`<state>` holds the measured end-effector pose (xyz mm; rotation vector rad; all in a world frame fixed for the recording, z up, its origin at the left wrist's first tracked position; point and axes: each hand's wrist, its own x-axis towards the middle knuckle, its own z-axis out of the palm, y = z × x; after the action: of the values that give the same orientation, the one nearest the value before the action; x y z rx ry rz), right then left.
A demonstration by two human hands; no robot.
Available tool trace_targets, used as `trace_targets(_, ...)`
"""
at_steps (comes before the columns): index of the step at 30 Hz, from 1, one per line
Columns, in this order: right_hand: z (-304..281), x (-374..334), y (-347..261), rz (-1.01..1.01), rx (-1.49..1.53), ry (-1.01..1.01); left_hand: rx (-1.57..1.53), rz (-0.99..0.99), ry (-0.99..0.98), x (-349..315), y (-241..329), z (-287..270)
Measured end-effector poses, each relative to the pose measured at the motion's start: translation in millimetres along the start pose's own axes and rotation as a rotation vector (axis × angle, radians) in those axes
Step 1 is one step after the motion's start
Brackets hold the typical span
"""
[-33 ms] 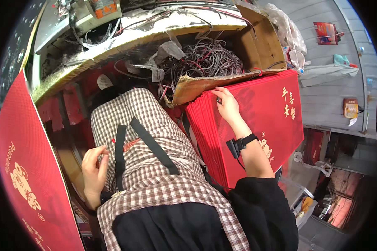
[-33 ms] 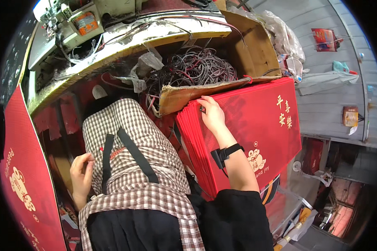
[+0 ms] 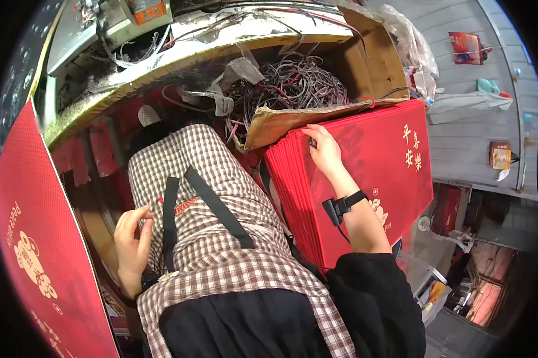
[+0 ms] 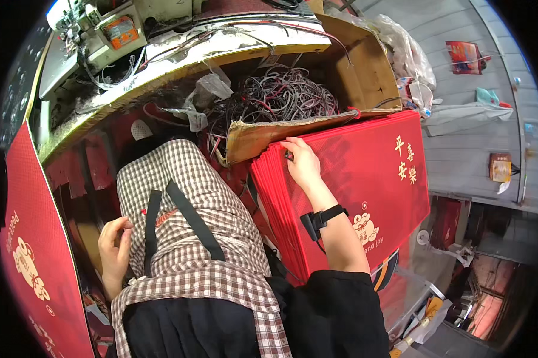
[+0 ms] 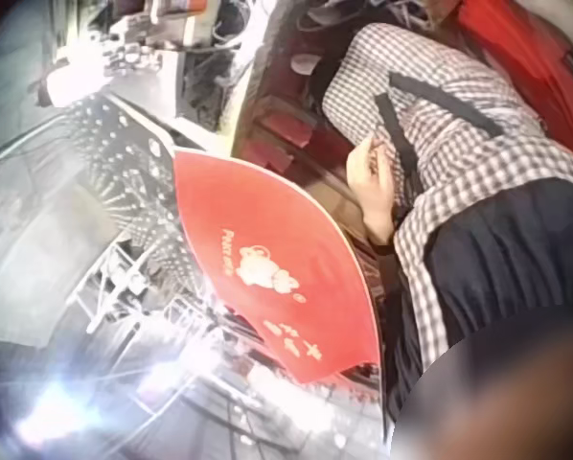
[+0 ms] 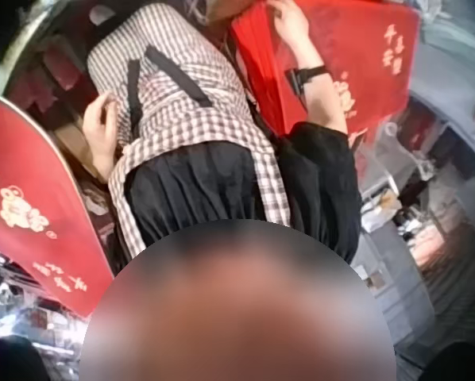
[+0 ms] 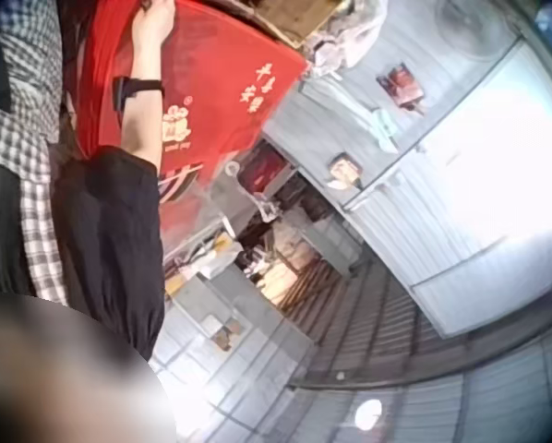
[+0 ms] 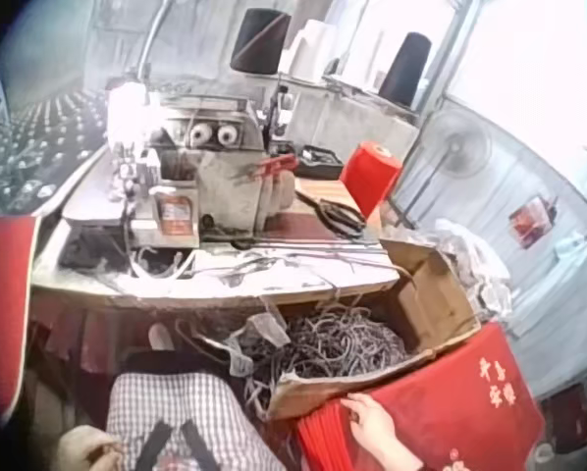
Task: Operating an industrial sewing machine to finish the edges of red decorative mats.
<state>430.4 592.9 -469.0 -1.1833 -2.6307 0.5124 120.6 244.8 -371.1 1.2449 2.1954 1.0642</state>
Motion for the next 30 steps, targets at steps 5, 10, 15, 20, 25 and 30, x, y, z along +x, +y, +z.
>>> trace_targets(5, -6.8, -4.7, 2.8, 0.01, 0.213, 0.016, -0.002, -0.024, 0.011, -3.6, 0.1, 4.8)
trace_targets(10, -10.0, -8.7, 12.4, 0.105, 0.386, 0.068, 0.012, -0.014, -0.042, -0.4, 1.5, 6.4)
trace_targets(15, -15.9, -0.1, -0.6, 0.148, 0.336, 0.074, 0.017, -0.02, -0.07, 6.4, -2.2, -1.1)
trace_targets(20, -23.5, 24.9, -116.4, -0.144, 0.458, 0.249, -0.416, -0.449, 0.428, -60.8, -18.2, -34.4)
trace_targets(25, -10.0, 76.5, -301.7, -0.3, 1.2, -0.374, -0.416, -0.268, 1.104, -170.8, -18.1, -97.5)
trace_targets(30, 47.8, 138.4, -438.3, -0.666, 1.31, -0.31, -0.522, -0.148, 1.365, -232.1, 23.4, -87.5)
